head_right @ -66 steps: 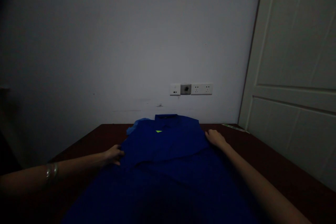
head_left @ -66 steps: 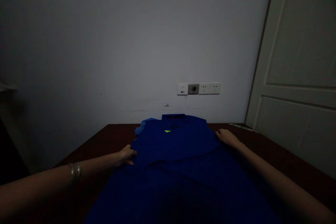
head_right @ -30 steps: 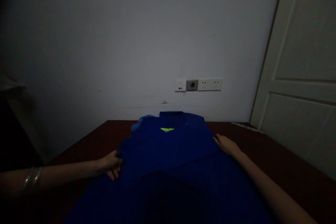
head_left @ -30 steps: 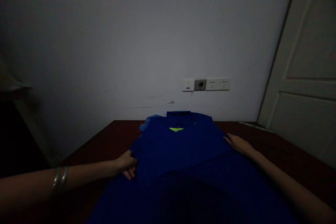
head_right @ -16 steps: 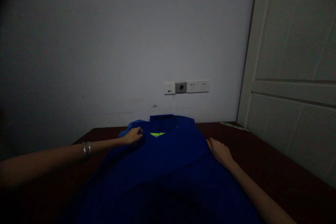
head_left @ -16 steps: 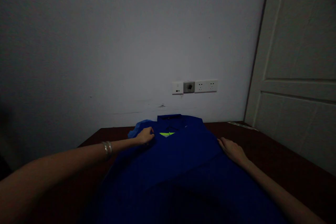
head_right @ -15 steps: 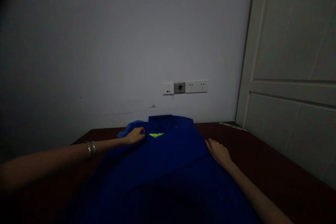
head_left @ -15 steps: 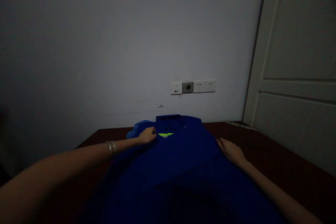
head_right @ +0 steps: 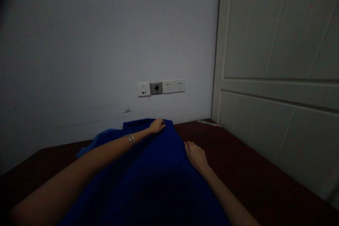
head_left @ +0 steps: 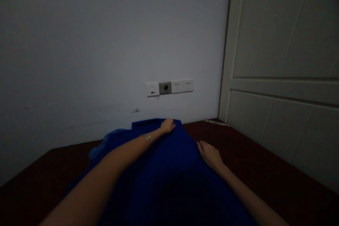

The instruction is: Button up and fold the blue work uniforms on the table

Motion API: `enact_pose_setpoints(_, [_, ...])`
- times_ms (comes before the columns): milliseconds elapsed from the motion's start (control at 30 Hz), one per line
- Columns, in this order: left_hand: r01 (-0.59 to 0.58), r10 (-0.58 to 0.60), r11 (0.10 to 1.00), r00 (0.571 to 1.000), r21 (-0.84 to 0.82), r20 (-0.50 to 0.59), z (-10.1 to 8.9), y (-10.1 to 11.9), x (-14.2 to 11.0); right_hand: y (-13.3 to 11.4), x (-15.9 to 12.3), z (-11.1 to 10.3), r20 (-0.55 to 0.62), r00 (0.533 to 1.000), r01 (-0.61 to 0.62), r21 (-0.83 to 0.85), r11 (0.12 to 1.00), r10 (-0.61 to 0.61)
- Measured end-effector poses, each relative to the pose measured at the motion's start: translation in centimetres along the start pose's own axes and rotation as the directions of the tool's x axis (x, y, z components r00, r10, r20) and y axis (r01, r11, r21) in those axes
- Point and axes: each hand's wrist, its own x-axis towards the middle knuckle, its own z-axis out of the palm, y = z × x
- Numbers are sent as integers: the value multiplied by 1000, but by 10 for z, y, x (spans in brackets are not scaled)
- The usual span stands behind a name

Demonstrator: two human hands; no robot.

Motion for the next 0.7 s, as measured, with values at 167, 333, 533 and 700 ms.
enact_pose_setpoints(167, [-63, 64, 997, 998, 35, -12, 15, 23, 43, -1, 1, -2, 13, 1000, -2, 13, 1000, 2])
enact_pose_setpoints(333, [-60, 60, 997, 998, 51, 5, 28, 30, 71, 1, 4, -4, 49, 999, -27, 73, 997, 24])
enact_pose_setpoints(533, [22, -22, 999, 1000, 37, -1, 40, 25, 89, 2, 5, -10, 104, 994, -54, 113, 992, 42])
enact_pose_setpoints(700, [62, -62, 998, 998, -1, 10, 50, 24, 96, 0, 4, -11, 112, 994, -26, 59, 998, 19])
